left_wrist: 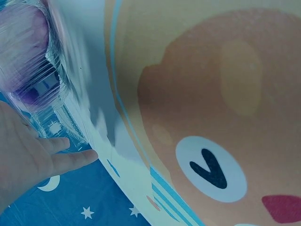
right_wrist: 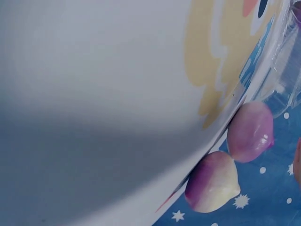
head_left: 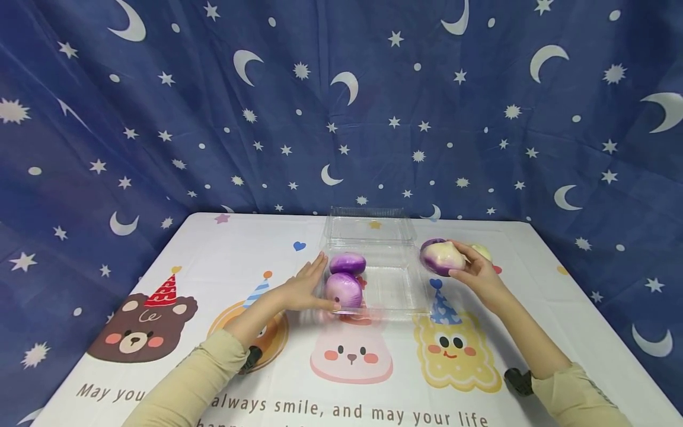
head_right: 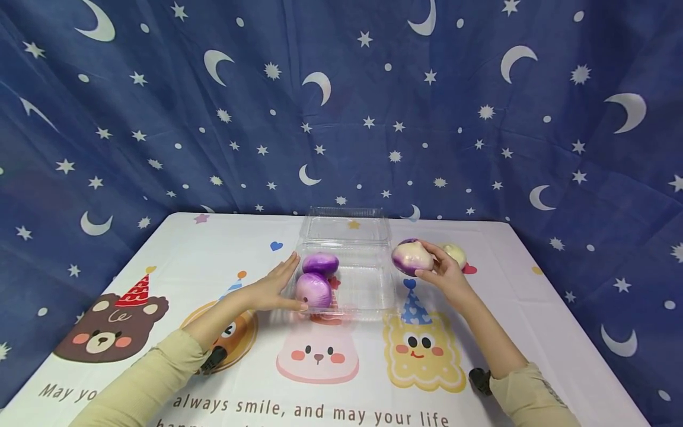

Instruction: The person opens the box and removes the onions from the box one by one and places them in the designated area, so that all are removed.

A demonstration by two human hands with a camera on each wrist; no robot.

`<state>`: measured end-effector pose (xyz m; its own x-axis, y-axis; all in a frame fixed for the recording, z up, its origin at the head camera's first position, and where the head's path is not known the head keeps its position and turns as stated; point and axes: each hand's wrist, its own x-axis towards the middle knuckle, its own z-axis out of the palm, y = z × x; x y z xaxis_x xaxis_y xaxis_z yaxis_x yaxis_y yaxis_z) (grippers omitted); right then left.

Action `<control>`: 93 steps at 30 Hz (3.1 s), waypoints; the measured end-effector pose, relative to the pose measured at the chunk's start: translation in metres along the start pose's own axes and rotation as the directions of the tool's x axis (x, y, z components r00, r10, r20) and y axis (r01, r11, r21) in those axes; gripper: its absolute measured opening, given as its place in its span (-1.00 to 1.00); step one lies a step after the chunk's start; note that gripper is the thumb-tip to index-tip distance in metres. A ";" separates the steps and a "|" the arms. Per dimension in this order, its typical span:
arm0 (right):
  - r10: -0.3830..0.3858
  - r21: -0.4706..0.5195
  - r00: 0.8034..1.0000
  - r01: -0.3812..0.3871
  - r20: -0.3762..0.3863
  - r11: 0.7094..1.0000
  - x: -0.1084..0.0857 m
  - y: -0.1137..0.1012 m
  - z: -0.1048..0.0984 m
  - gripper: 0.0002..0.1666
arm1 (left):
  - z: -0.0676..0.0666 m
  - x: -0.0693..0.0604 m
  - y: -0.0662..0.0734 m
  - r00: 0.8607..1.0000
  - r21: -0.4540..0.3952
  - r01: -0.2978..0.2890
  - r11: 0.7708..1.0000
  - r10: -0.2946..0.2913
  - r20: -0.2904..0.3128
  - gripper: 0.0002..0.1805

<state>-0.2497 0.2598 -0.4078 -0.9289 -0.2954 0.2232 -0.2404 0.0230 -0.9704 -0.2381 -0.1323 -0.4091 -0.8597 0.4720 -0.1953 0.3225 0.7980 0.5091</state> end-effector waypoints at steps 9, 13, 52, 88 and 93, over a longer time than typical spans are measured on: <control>-0.103 0.036 0.995 0.103 -0.011 0.994 -0.005 -0.001 -0.009 -0.35 | -0.001 0.000 0.000 1.000 0.003 -0.006 1.000 0.006 -0.011 0.27; -0.109 0.002 0.993 0.109 -0.054 0.994 -0.007 -0.002 -0.014 -0.35 | -0.001 0.000 -0.001 1.000 0.002 -0.003 1.000 0.003 -0.009 0.25; -0.057 -0.204 0.969 0.007 -0.238 0.979 -0.028 -0.002 -0.079 -0.38 | -0.001 -0.001 -0.001 1.000 0.002 -0.006 1.000 0.006 -0.005 0.26; 0.061 -0.592 0.941 -0.259 -0.333 0.763 -0.005 0.011 -0.114 -0.06 | -0.002 -0.002 -0.001 1.000 0.013 0.013 1.000 -0.013 0.001 0.28; 0.083 -0.561 0.933 -0.280 -0.351 0.779 -0.004 0.016 -0.121 -0.05 | 0.000 0.000 0.001 1.000 0.016 0.015 1.000 -0.015 0.009 0.29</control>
<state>-0.2840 0.3772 -0.4134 -0.9853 0.0613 0.1596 -0.0846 0.6364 -0.7667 -0.2377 -0.1322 -0.4085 -0.8605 0.4637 -0.2107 0.3161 0.8106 0.4929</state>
